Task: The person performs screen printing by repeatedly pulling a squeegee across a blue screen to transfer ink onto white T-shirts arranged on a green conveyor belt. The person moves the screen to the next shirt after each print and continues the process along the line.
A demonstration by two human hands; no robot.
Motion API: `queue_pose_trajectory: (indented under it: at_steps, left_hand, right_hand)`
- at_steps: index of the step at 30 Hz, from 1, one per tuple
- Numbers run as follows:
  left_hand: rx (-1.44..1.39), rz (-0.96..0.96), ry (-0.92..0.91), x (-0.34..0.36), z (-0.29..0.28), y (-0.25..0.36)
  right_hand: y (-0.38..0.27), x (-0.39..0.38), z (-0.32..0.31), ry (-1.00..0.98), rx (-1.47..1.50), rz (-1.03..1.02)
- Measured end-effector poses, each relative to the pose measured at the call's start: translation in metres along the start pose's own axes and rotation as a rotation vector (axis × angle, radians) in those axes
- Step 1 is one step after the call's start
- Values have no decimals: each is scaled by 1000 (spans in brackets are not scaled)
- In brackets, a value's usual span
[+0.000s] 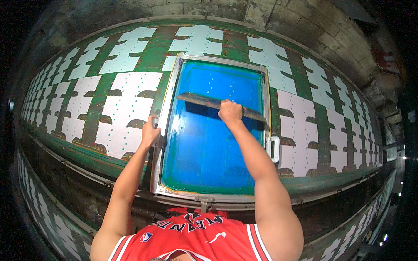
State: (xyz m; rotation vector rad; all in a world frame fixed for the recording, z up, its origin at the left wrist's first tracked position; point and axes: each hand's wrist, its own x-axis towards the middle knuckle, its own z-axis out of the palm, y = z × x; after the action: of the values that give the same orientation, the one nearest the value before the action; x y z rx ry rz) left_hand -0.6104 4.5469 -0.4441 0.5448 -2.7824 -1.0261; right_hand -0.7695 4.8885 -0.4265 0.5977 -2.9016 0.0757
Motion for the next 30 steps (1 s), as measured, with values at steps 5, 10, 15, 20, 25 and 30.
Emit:
queue_pose_trajectory:
  at_steps: [5, 10, 15, 20, 25, 30]
  left_hand:
    - [52, -45, 14, -1, -3, 10]
    - [22, -59, 9, -1, -2, 11]
    - [22, -80, 10, -2, -2, 15]
    - [24, -90, -6, -1, -3, 15]
    - [61, -95, -3, 0, -1, 12]
    - [39, -81, -7, -1, -1, 11]
  right_hand:
    - [52, 85, 16, 28, 54, 2]
    - [83, 142, 34, 78, 64, -21]
    - [109, 181, 17, 19, 118, -64]
    - [117, 215, -5, -11, 93, -80]
    - [107, 231, 0, -95, 105, -71]
    - [101, 216, 1, -126, 97, -35]
